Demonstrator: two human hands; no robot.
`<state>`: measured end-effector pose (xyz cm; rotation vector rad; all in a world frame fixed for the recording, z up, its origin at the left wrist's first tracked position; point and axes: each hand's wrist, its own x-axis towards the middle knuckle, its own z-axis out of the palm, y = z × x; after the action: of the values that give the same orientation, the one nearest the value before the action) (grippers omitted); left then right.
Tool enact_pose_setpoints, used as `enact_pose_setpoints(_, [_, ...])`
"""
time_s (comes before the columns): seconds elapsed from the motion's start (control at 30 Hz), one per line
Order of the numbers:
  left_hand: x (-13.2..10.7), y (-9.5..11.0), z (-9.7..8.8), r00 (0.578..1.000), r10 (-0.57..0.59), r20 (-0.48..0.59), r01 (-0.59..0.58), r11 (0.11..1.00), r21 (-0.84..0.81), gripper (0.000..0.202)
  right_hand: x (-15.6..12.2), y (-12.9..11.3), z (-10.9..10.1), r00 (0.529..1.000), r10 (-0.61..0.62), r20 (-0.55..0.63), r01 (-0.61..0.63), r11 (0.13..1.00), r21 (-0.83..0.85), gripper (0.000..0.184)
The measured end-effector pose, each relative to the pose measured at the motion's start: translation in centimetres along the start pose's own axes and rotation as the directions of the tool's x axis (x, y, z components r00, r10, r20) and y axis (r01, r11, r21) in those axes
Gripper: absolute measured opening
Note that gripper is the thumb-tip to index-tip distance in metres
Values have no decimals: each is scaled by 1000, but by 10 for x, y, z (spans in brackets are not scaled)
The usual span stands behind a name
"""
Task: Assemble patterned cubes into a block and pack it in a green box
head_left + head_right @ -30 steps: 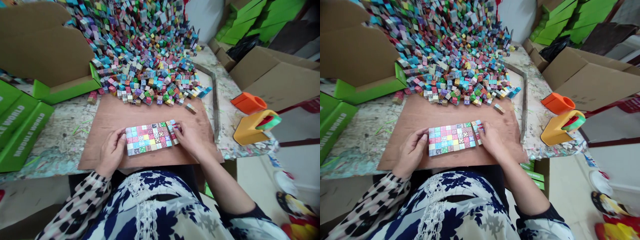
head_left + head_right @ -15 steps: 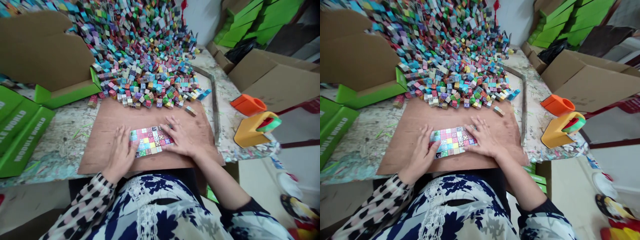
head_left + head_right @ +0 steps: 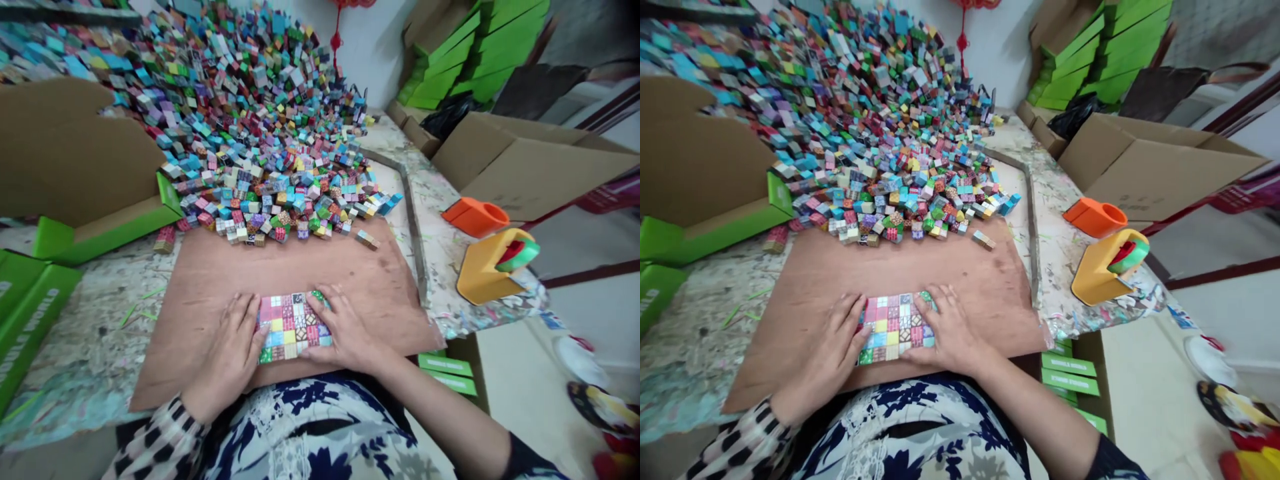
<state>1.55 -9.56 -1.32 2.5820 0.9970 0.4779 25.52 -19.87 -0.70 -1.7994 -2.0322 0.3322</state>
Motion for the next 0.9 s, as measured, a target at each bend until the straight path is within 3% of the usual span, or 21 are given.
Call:
enact_pose_setpoints(0.33, [-20, -5, 5, 999, -30, -15, 31, 998, 55, 60, 0, -8, -5, 998, -18, 65, 16, 999, 40, 100])
enact_pose_setpoints(0.63, [-14, -7, 6, 999, -52, -14, 53, 998, 27, 60, 8, -6, -10, 995, -21, 97, 14, 998, 66, 99])
enact_pose_setpoints(0.77, [-17, -5, -3, 989, -146, 14, 147, 985, -87, 60, 5, -10, -17, 994, -17, 110, 10, 998, 69, 97])
enact_pose_setpoints(0.9, [-12, -10, -21, 950, -311, 3, 300, 915, -270, 54, 14, 7, -40, 995, 48, 82, -52, 997, 53, 76])
